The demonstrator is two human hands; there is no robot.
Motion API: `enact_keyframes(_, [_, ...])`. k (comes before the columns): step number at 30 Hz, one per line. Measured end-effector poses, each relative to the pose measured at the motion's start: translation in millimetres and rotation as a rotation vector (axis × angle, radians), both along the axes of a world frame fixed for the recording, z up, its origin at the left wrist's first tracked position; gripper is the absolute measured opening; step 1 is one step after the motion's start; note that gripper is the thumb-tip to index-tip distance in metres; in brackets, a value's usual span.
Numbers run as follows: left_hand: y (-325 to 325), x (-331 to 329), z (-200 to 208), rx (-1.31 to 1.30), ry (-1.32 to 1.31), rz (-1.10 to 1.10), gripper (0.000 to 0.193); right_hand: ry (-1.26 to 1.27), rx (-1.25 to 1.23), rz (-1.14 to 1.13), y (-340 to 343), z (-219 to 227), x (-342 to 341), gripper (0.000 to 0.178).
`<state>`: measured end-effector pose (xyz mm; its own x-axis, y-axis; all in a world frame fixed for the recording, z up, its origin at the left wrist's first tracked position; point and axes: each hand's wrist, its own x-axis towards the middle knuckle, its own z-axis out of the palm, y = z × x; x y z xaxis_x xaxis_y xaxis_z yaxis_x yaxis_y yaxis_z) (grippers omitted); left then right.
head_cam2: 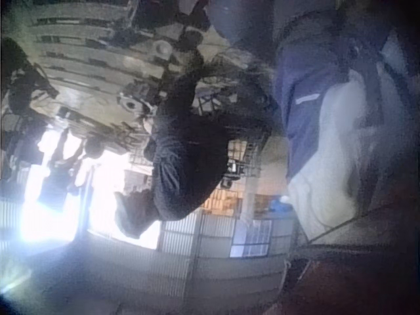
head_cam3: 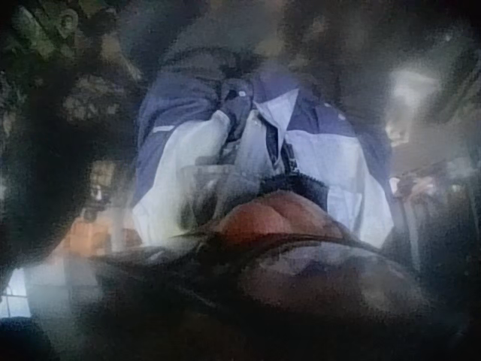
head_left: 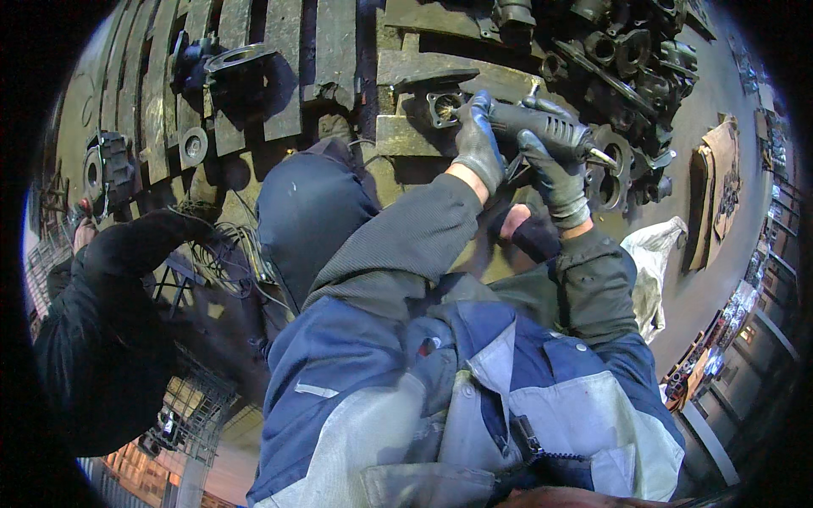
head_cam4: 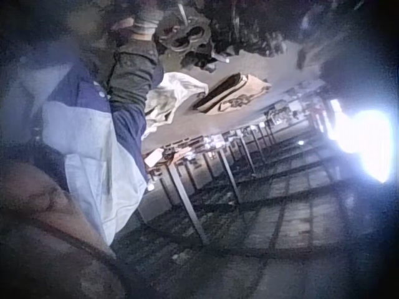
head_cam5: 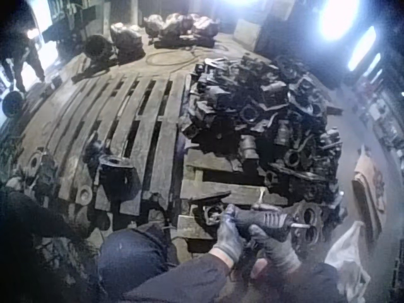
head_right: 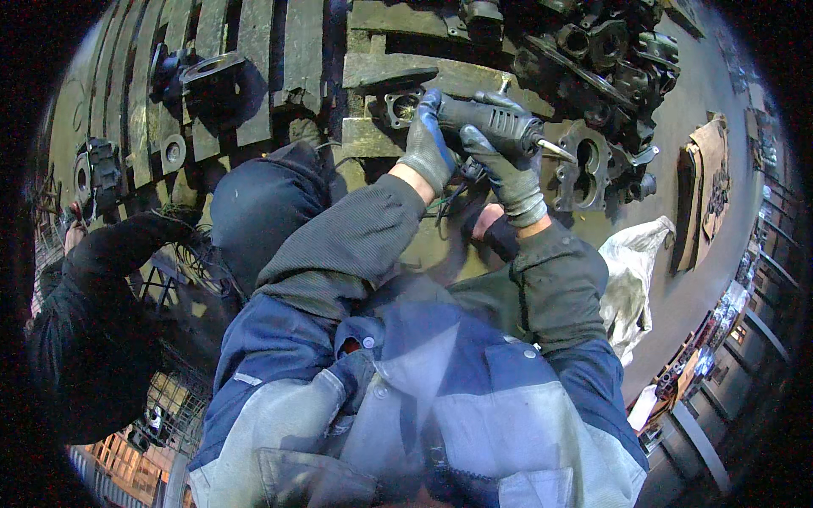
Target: The person sits on the floor and uses a handheld rotary tool to grind and clean the surface of a metal engine part. They rotate the part to access different areas and inspect the surface after grinding.
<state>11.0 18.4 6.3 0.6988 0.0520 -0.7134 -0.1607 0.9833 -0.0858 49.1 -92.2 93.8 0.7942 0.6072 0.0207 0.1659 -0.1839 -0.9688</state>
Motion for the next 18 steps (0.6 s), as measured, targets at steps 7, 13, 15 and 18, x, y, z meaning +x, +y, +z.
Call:
enact_keyframes(7, [1.9, 6.0, 4.9, -0.024, 0.069, 0.049, 0.059, 0.048, -0.109, 0.042, 8.2, 15.0, 1.4, 0.057])
enact_keyframes(13, [0.7, 8.8, -8.1, -0.024, 0.022, 0.044, 0.062, -0.137, -0.22, 0.055, 12.5, 24.3, -0.5, 0.055])
enact_keyframes(15, [-2.2, 10.7, -13.4, -0.03, 0.036, 0.054, 0.062, -0.074, -0.201, 0.04, 12.8, 26.5, -1.9, 0.055])
enact_keyframes(18, [-4.5, 13.0, -18.2, 0.023, 0.11, 0.017, 0.061, -0.08, -0.15, 0.05, 13.0, 28.3, -2.8, 0.056])
